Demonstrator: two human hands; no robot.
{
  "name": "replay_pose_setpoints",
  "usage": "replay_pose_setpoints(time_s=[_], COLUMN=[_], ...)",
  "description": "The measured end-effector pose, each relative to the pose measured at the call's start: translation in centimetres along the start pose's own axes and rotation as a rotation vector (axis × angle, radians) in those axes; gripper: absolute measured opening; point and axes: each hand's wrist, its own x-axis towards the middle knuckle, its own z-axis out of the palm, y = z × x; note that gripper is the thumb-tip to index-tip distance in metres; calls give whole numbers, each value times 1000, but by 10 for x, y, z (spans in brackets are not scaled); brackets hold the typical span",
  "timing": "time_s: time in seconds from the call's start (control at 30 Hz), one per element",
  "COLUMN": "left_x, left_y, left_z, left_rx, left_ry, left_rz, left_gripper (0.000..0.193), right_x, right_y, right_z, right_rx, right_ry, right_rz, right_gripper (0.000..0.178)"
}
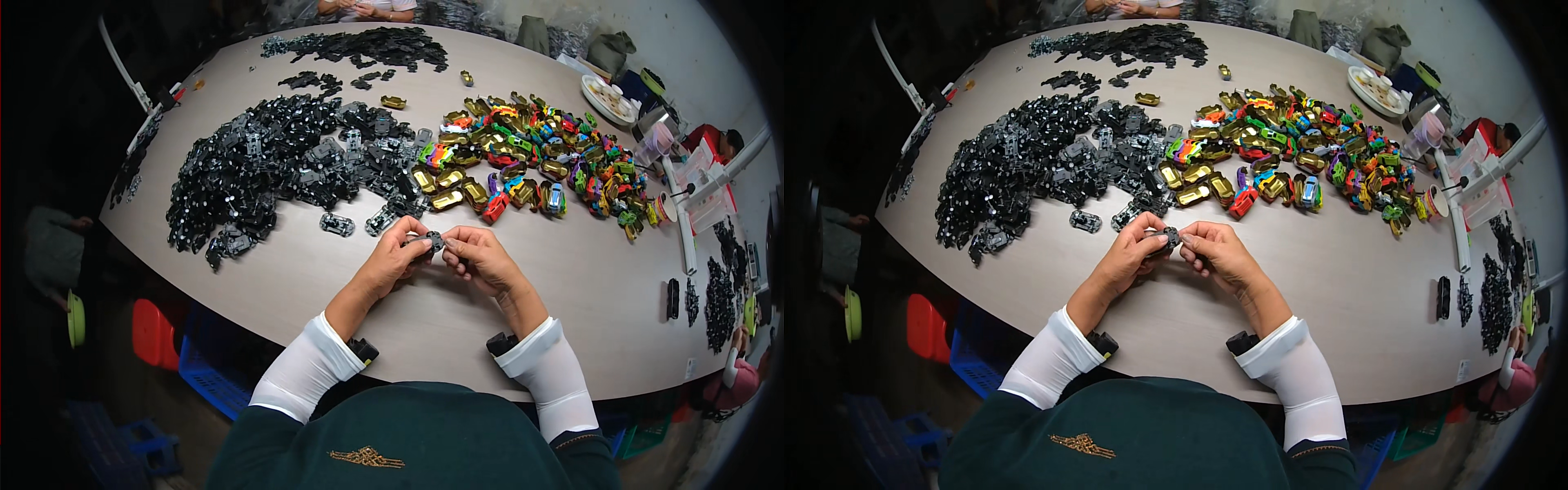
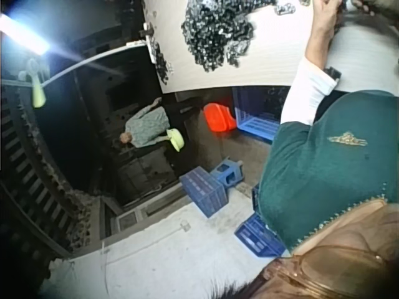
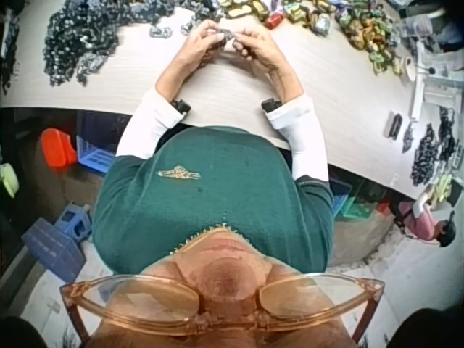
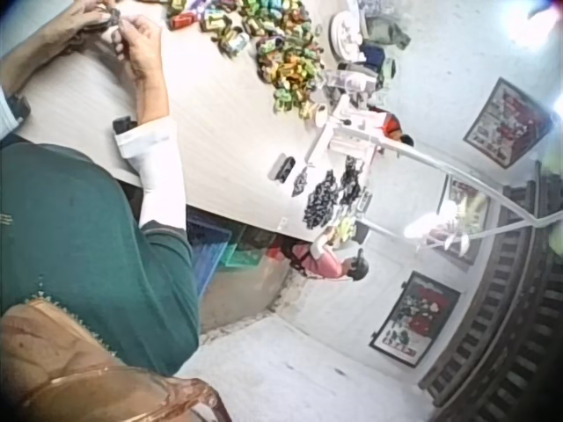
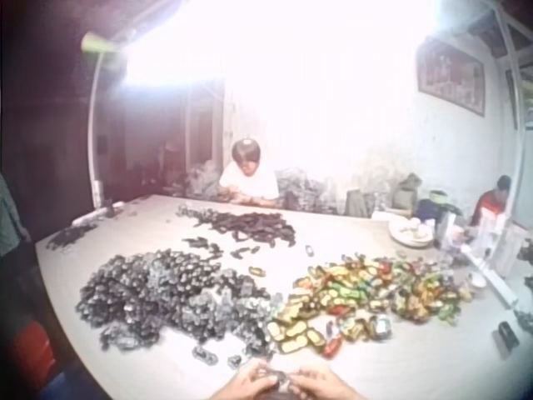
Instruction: The person assembles small toy cars by hand at a table. They pick up a black chassis and a colored body, fit them together, and place the completed unit on the table. This process is repeated continuously with different colored bodies.
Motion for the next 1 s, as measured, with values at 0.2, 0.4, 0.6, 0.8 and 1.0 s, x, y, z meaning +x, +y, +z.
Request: replay_pose_setpoints(time_s=[0.2, 0.4, 0.6, 0.8, 1.0], left_x=[1, 0, 3, 12, 7], left_y=[-1, 1, -6, -24, -8], left_z=[2, 1, -6, -14, -5], left_rx=[190, 206, 316, 638, 482], left_ry=[-6, -9, -4, 50, 32], left_rz=[146, 129, 186, 414, 306], left_gripper=[13, 11, 10, 13, 11], right_x=[-2, -4, -3, 2, -7], right_y=[-1, 0, 6, 18, -6], right_z=[2, 7, 7, -2, -1], right_rx=[146, -2, -253, -452, -244], right_ry=[-52, -11, 7, -5, -22], right_rz=[47, 6, -26, -97, 46], right_gripper=[12, 14, 15, 15, 13])
